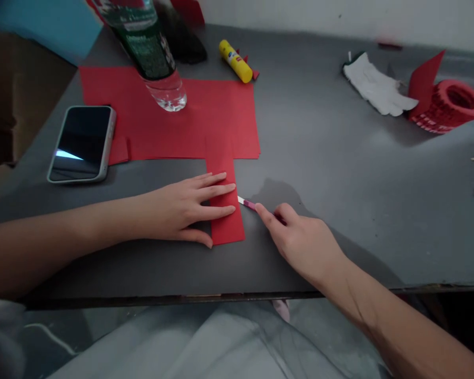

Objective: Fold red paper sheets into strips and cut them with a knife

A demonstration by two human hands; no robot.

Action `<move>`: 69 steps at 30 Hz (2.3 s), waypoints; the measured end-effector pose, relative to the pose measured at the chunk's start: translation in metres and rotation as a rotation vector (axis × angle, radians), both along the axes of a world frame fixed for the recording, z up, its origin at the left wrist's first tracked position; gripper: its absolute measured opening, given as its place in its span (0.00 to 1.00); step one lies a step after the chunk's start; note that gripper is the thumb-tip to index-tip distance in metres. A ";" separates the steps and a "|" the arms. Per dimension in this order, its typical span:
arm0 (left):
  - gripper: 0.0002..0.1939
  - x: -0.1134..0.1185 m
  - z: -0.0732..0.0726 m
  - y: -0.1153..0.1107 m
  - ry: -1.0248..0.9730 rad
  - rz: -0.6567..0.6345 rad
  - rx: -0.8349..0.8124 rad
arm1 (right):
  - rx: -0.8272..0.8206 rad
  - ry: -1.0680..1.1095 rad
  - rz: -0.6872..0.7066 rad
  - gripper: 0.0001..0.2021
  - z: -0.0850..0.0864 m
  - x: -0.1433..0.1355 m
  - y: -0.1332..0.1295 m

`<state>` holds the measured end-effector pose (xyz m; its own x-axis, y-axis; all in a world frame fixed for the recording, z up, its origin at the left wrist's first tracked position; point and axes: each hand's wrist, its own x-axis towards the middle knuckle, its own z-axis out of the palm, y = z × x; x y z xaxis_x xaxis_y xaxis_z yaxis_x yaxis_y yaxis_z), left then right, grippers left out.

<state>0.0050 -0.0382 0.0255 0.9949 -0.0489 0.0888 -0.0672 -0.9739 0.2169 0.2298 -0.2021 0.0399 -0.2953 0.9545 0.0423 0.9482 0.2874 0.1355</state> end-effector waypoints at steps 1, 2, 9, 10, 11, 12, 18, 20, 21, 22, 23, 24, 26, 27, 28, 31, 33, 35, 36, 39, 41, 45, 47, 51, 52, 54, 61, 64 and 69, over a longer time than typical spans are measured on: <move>0.33 0.000 0.000 0.000 -0.006 -0.008 -0.005 | 0.006 -0.003 0.005 0.20 0.000 0.000 0.001; 0.32 0.001 0.000 0.001 -0.013 -0.013 -0.007 | 0.013 -0.004 0.008 0.20 -0.001 -0.001 0.003; 0.31 0.000 0.001 0.004 -0.030 0.004 0.019 | 0.047 0.004 0.007 0.19 -0.005 0.000 0.009; 0.32 0.000 0.001 0.003 -0.027 0.004 0.024 | 0.047 0.007 0.010 0.19 -0.005 0.001 0.008; 0.33 0.000 0.002 0.002 -0.025 0.002 0.030 | 0.042 0.009 0.011 0.20 -0.005 0.001 0.007; 0.33 -0.001 0.002 0.001 -0.022 0.000 0.033 | 0.035 0.012 0.012 0.20 -0.004 0.001 0.006; 0.36 -0.005 0.009 -0.015 -0.021 -0.064 -0.007 | -0.089 0.049 0.011 0.22 0.001 0.000 -0.022; 0.36 -0.006 0.011 -0.017 -0.004 -0.083 -0.021 | -0.102 0.059 0.004 0.23 0.002 -0.001 -0.032; 0.35 -0.006 0.012 -0.017 0.005 -0.090 -0.030 | -0.107 0.060 0.000 0.23 0.001 -0.002 -0.035; 0.34 -0.006 0.013 -0.017 0.013 -0.094 -0.041 | -0.110 0.061 -0.004 0.23 0.001 -0.002 -0.038; 0.34 -0.006 0.013 -0.016 0.017 -0.093 -0.052 | -0.119 0.059 -0.006 0.23 0.001 -0.002 -0.039; 0.33 -0.006 0.013 -0.016 0.020 -0.090 -0.061 | -0.126 0.057 -0.006 0.24 0.001 -0.002 -0.040; 0.34 -0.006 0.013 -0.014 0.031 -0.081 -0.068 | -0.127 0.046 -0.005 0.24 0.001 -0.003 -0.040; 0.34 -0.006 0.012 -0.014 0.040 -0.077 -0.067 | -0.122 0.040 -0.005 0.25 0.001 -0.003 -0.039; 0.35 -0.006 0.012 -0.013 0.049 -0.076 -0.062 | -0.121 0.034 -0.008 0.25 0.001 -0.004 -0.038; 0.35 -0.005 0.012 -0.013 0.067 -0.087 -0.042 | -0.127 0.024 -0.023 0.24 0.002 -0.005 -0.033; 0.35 -0.004 0.011 -0.013 0.055 -0.098 -0.033 | -0.119 0.033 -0.018 0.23 0.003 -0.006 -0.029; 0.34 -0.005 0.011 -0.012 0.041 -0.099 -0.034 | -0.098 0.040 -0.006 0.22 0.003 -0.005 -0.024; 0.34 -0.005 0.010 -0.012 0.035 -0.097 -0.036 | -0.089 0.039 -0.003 0.22 0.003 -0.005 -0.021; 0.33 -0.005 0.010 -0.011 0.025 -0.089 -0.039 | -0.071 0.029 0.000 0.22 0.003 -0.005 -0.015; 0.33 -0.006 0.009 -0.011 0.019 -0.083 -0.042 | -0.064 0.017 -0.001 0.22 0.002 -0.005 -0.012; 0.35 -0.005 0.008 -0.011 0.023 -0.074 -0.056 | -0.032 -0.029 0.018 0.21 0.000 -0.004 -0.008; 0.35 -0.004 0.007 -0.009 0.023 -0.069 -0.066 | -0.019 -0.040 0.026 0.21 0.000 -0.003 -0.007; 0.34 -0.004 0.005 -0.004 0.036 -0.047 -0.056 | -0.029 -0.040 0.040 0.22 0.000 0.000 -0.007; 0.36 -0.004 0.004 -0.003 0.039 -0.042 -0.049 | -0.034 -0.041 0.047 0.21 0.001 0.001 -0.008; 0.37 -0.005 0.004 -0.001 0.039 -0.034 -0.040 | -0.044 -0.045 0.056 0.22 0.002 0.003 -0.011; 0.36 -0.003 0.003 -0.001 0.008 -0.033 -0.052 | -0.053 -0.063 0.042 0.26 0.005 0.009 -0.016; 0.36 -0.002 0.003 -0.002 0.010 -0.035 -0.045 | -0.036 -0.072 0.032 0.25 0.004 0.008 -0.011; 0.34 -0.002 0.003 -0.002 0.016 -0.042 -0.044 | 0.005 -0.094 0.038 0.23 -0.001 0.008 -0.003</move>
<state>0.0031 -0.0398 0.0289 0.9933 -0.0873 0.0755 -0.1041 -0.9597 0.2609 0.2376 -0.2055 0.0390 -0.3343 0.9423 0.0171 0.9196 0.3221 0.2247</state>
